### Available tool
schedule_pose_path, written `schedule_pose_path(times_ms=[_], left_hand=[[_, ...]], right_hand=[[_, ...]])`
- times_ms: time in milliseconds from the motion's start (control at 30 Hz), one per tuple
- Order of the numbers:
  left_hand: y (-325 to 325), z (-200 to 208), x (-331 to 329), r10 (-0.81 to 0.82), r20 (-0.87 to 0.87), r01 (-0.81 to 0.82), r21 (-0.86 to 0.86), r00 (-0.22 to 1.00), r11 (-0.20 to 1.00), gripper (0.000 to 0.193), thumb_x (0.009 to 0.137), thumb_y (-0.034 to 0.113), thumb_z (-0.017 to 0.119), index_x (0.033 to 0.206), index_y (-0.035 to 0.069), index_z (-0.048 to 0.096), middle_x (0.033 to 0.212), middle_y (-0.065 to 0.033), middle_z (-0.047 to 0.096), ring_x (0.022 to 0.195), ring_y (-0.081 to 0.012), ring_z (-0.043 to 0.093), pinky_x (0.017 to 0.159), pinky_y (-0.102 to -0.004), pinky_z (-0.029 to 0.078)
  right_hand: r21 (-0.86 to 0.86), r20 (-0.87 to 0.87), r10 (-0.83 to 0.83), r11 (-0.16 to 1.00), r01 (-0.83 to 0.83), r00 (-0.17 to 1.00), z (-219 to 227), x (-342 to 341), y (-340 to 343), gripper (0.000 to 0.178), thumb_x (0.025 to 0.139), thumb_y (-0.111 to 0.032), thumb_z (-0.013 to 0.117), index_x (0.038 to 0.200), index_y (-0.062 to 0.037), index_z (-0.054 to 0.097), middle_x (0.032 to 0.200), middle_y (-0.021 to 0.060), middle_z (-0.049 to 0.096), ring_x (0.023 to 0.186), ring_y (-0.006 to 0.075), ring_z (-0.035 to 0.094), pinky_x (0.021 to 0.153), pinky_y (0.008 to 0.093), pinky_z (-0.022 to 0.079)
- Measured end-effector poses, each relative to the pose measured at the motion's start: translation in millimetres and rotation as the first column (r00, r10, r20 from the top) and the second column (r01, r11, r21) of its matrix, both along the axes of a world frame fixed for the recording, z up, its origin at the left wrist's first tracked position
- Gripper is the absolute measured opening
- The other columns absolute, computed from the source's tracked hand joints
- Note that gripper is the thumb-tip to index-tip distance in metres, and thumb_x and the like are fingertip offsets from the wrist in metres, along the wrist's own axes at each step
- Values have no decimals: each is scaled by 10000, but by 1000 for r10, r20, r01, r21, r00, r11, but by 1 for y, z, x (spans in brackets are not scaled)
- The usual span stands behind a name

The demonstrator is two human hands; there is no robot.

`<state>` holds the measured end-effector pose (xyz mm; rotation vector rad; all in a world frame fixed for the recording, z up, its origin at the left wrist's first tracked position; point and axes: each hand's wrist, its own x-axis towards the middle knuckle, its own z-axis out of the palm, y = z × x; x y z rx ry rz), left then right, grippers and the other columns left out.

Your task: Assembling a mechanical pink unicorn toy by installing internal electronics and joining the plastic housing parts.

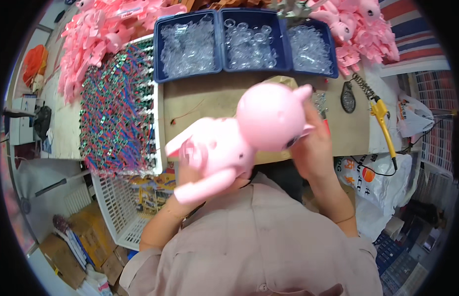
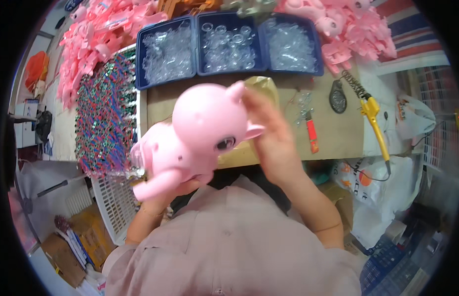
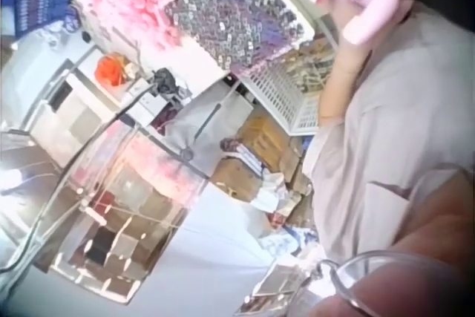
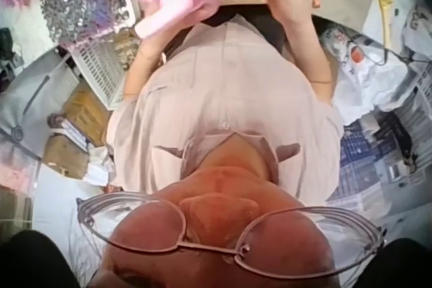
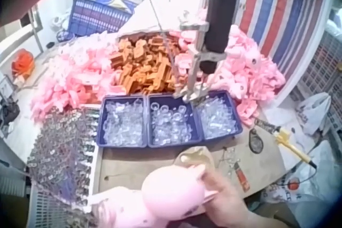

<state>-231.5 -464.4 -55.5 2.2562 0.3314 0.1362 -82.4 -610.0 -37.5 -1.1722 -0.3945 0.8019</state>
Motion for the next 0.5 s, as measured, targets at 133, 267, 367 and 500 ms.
schedule_pose_path(times_ms=[133, 267, 367, 500], left_hand=[[-15, -7, -18, 273, -26, -238, -575, 962, 783, 608, 769, 343, 673, 1261, 86, 425, 1197, -82, 537, 1063, -184, 530, 865, -363, 472], [-14, 2, -9, 125, 227, -110, -76, 966, 991, 426, 877, 366, 499, 1166, 53, 503, 1138, -112, 556, 961, -218, 582, 780, -341, 509], [-13, 6, -4, 145, 205, -116, -146, 968, 982, 414, 809, 312, 583, 1118, 43, 530, 1077, -107, 576, 931, -216, 597, 765, -340, 508], [-11, 11, -5, 170, 174, -132, -213, 970, 968, 418, 718, 241, 696, 1055, 29, 567, 995, -100, 602, 893, -214, 617, 746, -338, 506]], right_hand=[[170, 619, -223, 974, 149, 753, 25, 18, 1, 577, 978, -505, 350, 1189, 3, 525, 1165, 169, 549, 1059, 259, 561, 927, 365, 442], [132, 805, -93, 991, -25, 586, 36, 11, 10, 604, 1010, -449, 259, 852, 13, 614, 936, 182, 574, 838, 287, 618, 773, 383, 509], [183, 739, -163, 982, 38, 654, 39, 2, 11, 558, 1024, -356, 250, 816, 27, 599, 877, 173, 570, 764, 299, 622, 711, 392, 527], [168, 783, -161, 985, 44, 601, 42, 4, 16, 521, 1022, -292, 255, 827, 28, 618, 872, 173, 585, 771, 273, 624, 737, 380, 523]])
